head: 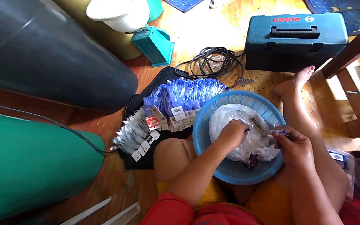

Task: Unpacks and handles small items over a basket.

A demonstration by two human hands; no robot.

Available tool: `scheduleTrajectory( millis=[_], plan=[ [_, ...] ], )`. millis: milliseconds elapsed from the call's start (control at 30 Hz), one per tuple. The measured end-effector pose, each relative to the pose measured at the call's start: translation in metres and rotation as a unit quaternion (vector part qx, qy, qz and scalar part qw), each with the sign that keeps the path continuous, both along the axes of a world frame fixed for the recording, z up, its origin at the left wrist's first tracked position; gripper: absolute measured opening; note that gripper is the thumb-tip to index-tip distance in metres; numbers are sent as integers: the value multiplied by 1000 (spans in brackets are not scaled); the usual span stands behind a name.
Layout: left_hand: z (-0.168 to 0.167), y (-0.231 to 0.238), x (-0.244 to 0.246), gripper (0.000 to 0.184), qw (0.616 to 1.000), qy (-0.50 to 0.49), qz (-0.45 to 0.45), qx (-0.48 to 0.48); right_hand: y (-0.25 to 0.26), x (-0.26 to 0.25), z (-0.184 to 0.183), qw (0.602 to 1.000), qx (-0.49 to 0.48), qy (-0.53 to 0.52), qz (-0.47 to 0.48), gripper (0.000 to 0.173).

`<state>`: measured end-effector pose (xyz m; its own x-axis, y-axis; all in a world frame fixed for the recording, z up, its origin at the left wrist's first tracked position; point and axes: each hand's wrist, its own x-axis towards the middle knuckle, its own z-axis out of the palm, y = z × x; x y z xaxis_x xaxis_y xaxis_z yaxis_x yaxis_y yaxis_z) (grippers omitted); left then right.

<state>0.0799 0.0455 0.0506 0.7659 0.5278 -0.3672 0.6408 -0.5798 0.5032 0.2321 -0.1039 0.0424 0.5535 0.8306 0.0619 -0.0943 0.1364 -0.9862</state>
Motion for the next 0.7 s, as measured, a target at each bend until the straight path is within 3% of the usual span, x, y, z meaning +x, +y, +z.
scheduleTrajectory(
  millis=[200, 300, 433, 533, 700],
  plan=[
    [-34, -9, 34, 38, 995, 31, -89, 27, -3, 6, 4, 998, -2, 33, -55, 9],
    [-47, -10, 35, 28, 994, 5, -91, 63, -3, 5, 5, 998, -7, 31, -58, 9],
    [-27, -7, 23, 29, 992, -110, 53, -15, -3, 4, 4, 998, -9, 27, -55, 9],
    [-6, -2, 6, 28, 964, -191, 155, -104, -2, 5, 3, 999, -3, 29, -45, 9],
    [25, -2, -15, 39, 922, -261, 225, -173, 0, 1, 3, 999, -12, 26, -28, 10]
  ],
)
